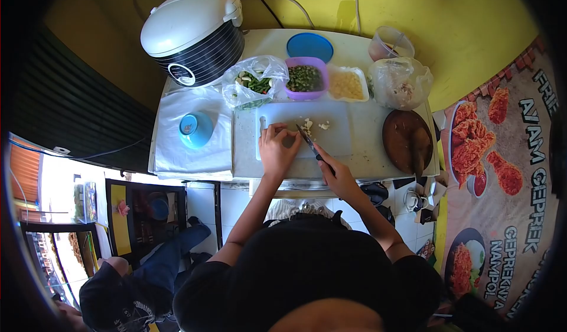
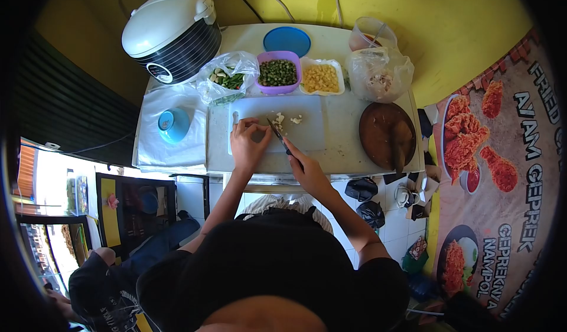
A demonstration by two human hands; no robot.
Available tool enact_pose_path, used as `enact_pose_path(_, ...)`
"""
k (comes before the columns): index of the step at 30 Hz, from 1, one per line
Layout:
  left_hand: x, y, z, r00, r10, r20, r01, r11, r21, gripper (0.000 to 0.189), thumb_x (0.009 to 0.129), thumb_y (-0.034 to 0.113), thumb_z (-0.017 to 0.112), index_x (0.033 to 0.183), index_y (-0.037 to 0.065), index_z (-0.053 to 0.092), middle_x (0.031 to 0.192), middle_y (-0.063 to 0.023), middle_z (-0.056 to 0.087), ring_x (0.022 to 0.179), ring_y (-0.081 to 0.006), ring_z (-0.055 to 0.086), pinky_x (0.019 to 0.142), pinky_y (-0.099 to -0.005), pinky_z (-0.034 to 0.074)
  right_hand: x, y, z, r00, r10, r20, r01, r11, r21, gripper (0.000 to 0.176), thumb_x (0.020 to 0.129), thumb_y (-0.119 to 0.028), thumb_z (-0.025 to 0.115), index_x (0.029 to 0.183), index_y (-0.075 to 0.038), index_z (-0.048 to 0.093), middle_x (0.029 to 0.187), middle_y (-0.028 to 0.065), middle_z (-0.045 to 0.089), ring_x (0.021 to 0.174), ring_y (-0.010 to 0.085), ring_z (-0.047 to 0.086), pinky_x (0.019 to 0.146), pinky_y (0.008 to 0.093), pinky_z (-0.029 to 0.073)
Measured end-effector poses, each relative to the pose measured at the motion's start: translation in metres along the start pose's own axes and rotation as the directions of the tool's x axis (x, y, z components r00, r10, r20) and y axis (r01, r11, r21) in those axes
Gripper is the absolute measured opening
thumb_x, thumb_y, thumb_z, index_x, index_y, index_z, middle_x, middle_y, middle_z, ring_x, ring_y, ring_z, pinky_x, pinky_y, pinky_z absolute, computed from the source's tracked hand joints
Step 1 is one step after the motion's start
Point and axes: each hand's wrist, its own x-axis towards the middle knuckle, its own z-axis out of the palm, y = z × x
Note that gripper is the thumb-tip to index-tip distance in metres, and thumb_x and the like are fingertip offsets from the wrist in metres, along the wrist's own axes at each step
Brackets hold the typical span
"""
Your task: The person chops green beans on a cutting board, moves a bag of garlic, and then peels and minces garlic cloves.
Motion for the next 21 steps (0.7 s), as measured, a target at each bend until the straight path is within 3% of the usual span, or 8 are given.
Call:
enact_pose_path(7,-0.003,0.0008,-0.0023,1.0,0.017,0.015,-0.017,1.0,-0.022,0.01,0.072,0.02,0.077,0.075,0.012,0.07,0.101,-0.0027,0.062,0.093,-0.0233,0.058,0.085,-0.0374,0.043,0.003,-0.0062,0.0002,0.999,0.044,0.017,-0.044,0.999,0.014,0.051,0.101,-0.013,0.047,0.149,-0.023,0.035,0.061,0.002,0.043,0.054,0.008,0.041,0.056,0.0268,0.042)
enact_pose_path(15,-0.0008,0.0042,-0.0034,1.0,0.004,0.021,-0.004,1.0,0.014,0.017,0.075,0.022,0.075,0.089,0.014,0.069,0.1,-0.0021,0.061,0.094,-0.0237,0.057,0.086,-0.0377,0.043,0.0017,-0.0035,-0.0011,1.0,0.027,-0.008,-0.027,1.0,-0.014,0.051,0.101,-0.012,0.046,0.15,-0.023,0.034,0.06,0.0024,0.044,0.054,0.0082,0.041,0.056,0.0268,0.042)
enact_pose_path(21,-0.0012,0.0019,-0.0009,0.999,-0.009,0.033,0.008,1.0,0.026,0.012,0.077,0.022,0.074,0.086,0.014,0.071,0.101,-0.0019,0.06,0.094,-0.0229,0.057,0.085,-0.0372,0.042,0.0009,-0.0033,-0.0002,1.0,0.017,-0.009,-0.017,1.0,-0.013,0.052,0.101,-0.011,0.046,0.15,-0.022,0.034,0.059,0.0027,0.043,0.053,0.0082,0.04,0.056,0.0264,0.042)
